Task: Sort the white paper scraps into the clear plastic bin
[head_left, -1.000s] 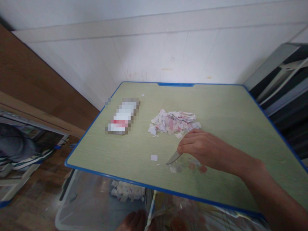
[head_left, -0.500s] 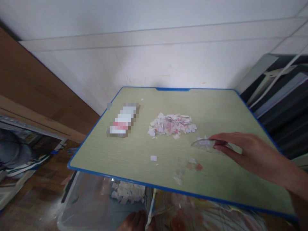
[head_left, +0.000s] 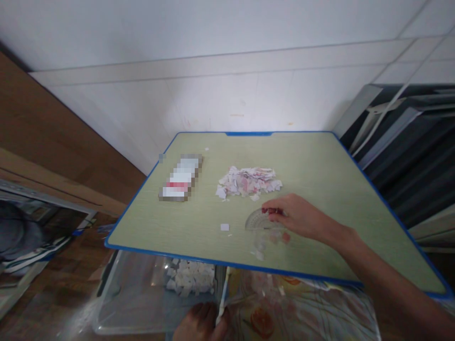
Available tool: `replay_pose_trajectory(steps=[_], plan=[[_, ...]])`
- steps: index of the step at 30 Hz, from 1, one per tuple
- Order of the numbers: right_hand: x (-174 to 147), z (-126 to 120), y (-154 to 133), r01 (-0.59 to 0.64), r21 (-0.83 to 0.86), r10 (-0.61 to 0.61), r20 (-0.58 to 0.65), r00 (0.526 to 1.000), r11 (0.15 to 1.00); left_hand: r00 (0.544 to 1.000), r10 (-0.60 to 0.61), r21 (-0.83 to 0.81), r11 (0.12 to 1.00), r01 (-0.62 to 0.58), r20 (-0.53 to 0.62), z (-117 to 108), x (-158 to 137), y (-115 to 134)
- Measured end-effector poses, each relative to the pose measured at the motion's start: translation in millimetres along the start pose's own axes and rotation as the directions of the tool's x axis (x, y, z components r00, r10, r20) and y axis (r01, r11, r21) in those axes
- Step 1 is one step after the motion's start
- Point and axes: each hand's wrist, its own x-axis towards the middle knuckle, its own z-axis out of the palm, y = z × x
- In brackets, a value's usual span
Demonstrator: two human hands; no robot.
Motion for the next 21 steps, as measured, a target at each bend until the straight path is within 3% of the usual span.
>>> replay_pose_trajectory(steps=[12,21], plan=[[-32.0,4.5,-25.1,-0.001,0.037,-0.005,0.164,0.986,0.999,1.000,0.013,-0.007,1.000,-0.013,-0.003,4.7,1.2,-1.5],[-55.6,13.5,-33.2,-0.050,0.043,0.045,0.095,0.994,0.998,1.000,0.031,0.002,1.000,-0.031,0.000,4.9,0.0,-2.2]])
